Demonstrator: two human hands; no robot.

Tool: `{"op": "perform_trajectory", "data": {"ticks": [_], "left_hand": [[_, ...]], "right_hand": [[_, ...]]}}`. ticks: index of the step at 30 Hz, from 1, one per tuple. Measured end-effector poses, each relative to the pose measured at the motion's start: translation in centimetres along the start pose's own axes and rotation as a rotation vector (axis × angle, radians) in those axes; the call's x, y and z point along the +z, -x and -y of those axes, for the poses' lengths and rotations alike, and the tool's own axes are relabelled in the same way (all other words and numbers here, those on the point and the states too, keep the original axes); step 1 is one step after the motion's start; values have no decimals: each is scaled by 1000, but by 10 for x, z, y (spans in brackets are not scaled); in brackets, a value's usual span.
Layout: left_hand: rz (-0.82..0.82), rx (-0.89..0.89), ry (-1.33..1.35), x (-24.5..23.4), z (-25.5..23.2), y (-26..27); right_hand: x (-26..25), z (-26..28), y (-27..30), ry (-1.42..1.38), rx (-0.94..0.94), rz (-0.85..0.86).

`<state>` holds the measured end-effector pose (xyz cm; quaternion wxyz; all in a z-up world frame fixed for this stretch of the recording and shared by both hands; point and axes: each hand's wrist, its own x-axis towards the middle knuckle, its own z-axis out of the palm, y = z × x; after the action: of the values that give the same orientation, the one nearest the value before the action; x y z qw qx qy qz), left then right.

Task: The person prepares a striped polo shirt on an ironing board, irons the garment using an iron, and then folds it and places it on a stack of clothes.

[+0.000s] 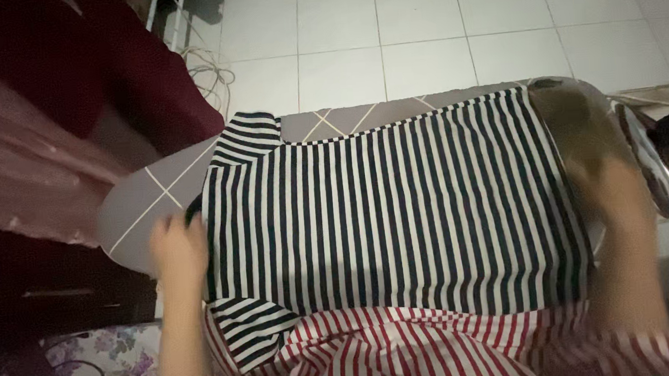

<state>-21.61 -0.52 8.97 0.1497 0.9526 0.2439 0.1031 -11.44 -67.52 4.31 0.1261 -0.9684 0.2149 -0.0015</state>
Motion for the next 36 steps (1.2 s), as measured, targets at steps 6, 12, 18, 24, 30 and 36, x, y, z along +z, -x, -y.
{"op": "perform_trajectory", "data": {"ticks": [6,12,18,24,30,36], "left_hand": [[272,-77,69,84,-45,-152],[71,137,159,163,-40,-214],[-179,162,681,128,-47,-208],[-33,11,325,98,-85,-183],[-23,443,-149,89,-72,-111],[226,393,-268,91,-74,-71]], "right_hand": [[45,111,-113,-109,31,19],[76,137,-126,-169,-128,-172],[75,116,-141,-364,-204,-310],[86,115,-166,-17,-284,-467],[66,-12,-187,592,63,-726],[27,-120,-151,-342,95,-449]]}}
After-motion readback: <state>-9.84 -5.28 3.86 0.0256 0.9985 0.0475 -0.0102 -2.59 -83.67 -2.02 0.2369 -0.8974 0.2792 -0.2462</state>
